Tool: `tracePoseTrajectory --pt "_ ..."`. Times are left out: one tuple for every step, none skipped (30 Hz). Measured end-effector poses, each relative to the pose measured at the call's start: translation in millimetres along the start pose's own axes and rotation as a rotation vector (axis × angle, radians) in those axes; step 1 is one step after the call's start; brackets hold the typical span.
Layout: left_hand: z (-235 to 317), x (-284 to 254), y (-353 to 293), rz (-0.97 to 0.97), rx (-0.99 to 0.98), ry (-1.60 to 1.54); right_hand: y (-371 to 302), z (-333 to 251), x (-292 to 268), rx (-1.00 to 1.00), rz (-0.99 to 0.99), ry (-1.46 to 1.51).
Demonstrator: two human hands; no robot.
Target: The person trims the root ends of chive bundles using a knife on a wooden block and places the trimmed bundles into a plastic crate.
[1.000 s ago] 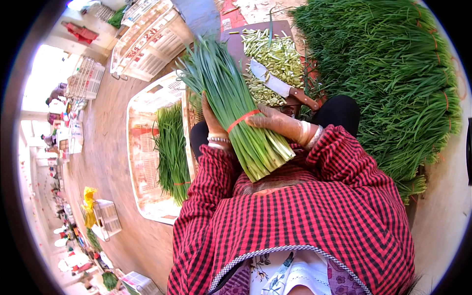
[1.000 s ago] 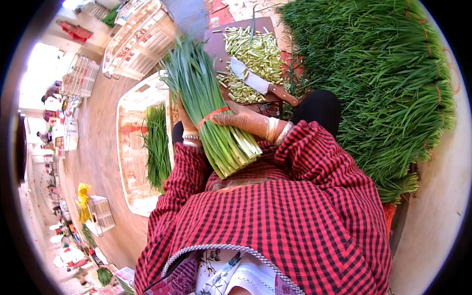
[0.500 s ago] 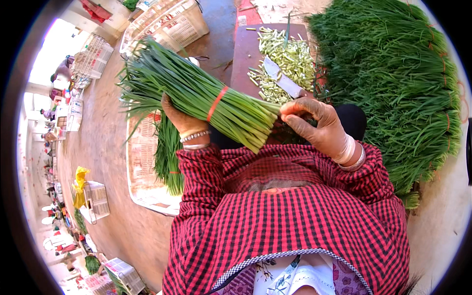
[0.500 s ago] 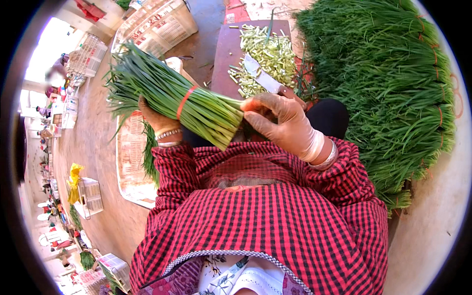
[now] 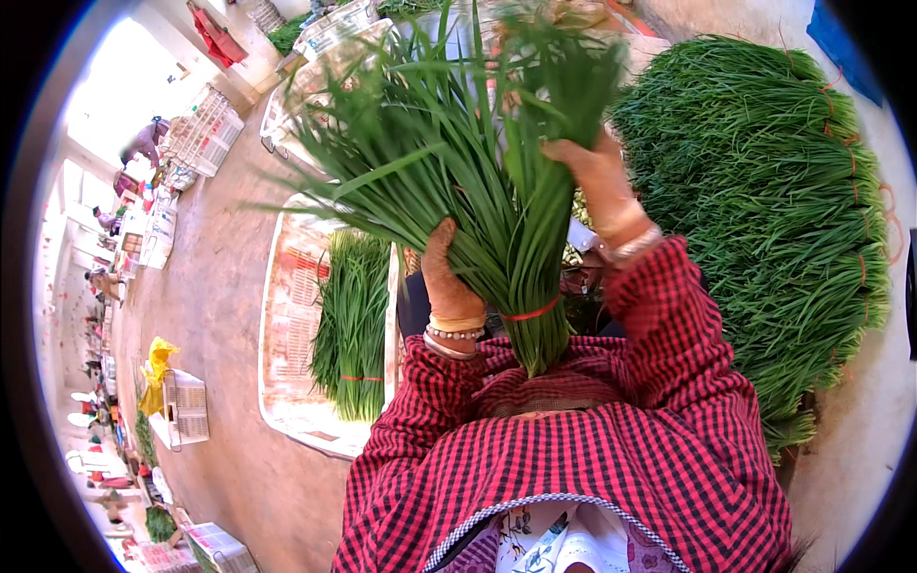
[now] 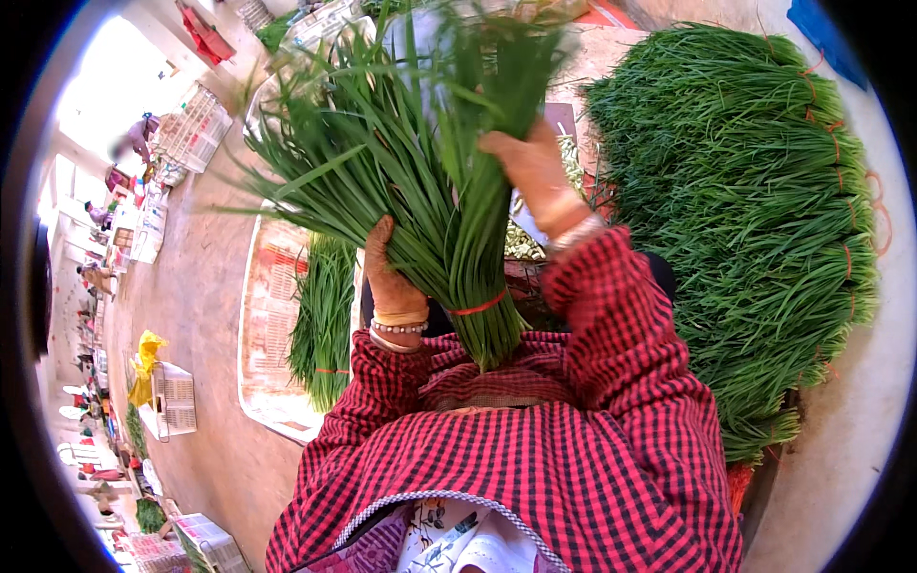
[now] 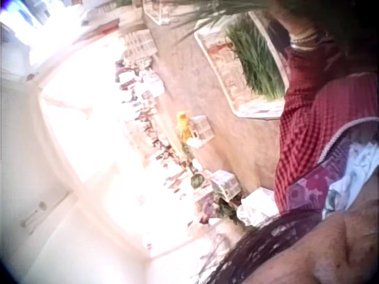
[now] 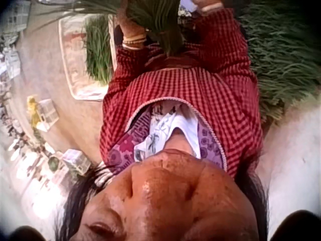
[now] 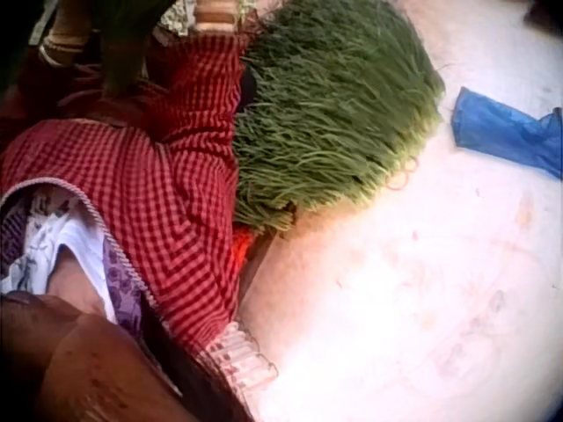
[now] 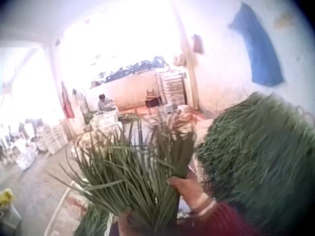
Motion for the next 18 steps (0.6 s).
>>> tracePoseTrajectory --pt "-3.2 -8.1 1.4 0.028 -0.019 -0.032 -9.2 -5.4 -14.9 -0.043 0.030 0.019" --pt "-6.2 -18.1 1.8 0.061 -0.038 -0.057 -17.7 0.8 -30.4 0.027 0.077 0.057" --pt "-9.5 -23.5 3.0 0.090 -0.061 -0.087 -24.7 7.7 -44.9 0.094 0.129 0.089" --pt "-12.9 -23.0 2.5 0.097 -0.055 -0.096 -29.6 12.4 -54.4 0.088 0.181 0.130" --pt "-13.3 -21.3 1.1 0.103 -0.056 -0.069 -30.3 16.1 -62.8 0.107 0.174 0.206" --pt "-13.4 -19.3 -0.4 0.108 -0.057 -0.041 -33.2 20.1 -71.8 0.142 0.208 0.194" --pt "-13.3 -17.4 -1.9 0.112 -0.058 -0.014 -36.7 24.7 -78.7 0.178 0.240 0.182" --pt "-14.2 -15.3 -1.8 0.110 -0.075 -0.029 -39.5 23.5 -78.6 0.227 0.239 0.153" --pt "-13.0 -12.2 -1.4 0.101 -0.051 0.004 -42.3 19.3 -78.8 0.277 0.238 0.124" --pt "-11.9 -8.9 -1.1 0.093 -0.027 0.037 -44.2 15.5 -79.2 0.326 0.236 0.094" --pt "-10.7 -5.7 -0.6 0.085 -0.002 0.070 -42.8 10.6 -78.8 0.327 0.151 -0.010" --pt "-10.4 -5.4 -0.5 0.114 0.022 0.085 -41.8 6.4 -80.2 0.326 0.065 -0.114" --pt "-10.6 -5.6 -0.5 0.144 0.046 0.099 -41.3 3.5 -79.9 0.325 -0.021 -0.219" --pt "-11.3 -4.7 0.6 0.170 0.066 0.115 -42.5 -4.7 -74.8 0.209 -0.056 -0.347" --pt "-12.8 -4.8 1.0 0.169 0.055 0.109 -47.3 -16.8 -58.3 0.042 -0.098 -0.449" --pt "-14.2 -5.2 1.3 0.168 0.045 0.104 -54.5 -29.5 -36.0 -0.126 -0.140 -0.550" --pt "-14.4 -3.5 1.0 0.165 0.034 0.100 -62.0 -43.9 -12.1 -0.297 -0.179 -0.647" --pt "-13.6 -0.2 1.0 0.153 0.059 0.131 -67.9 -55.6 9.4 -0.421 -0.207 -0.779"
Point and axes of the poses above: each hand's wrist, its own y-axis towards the middle knuckle, its own x-axis out of the palm, z = x × y, the point moved 5 cm from there along y, towards the middle knuckle
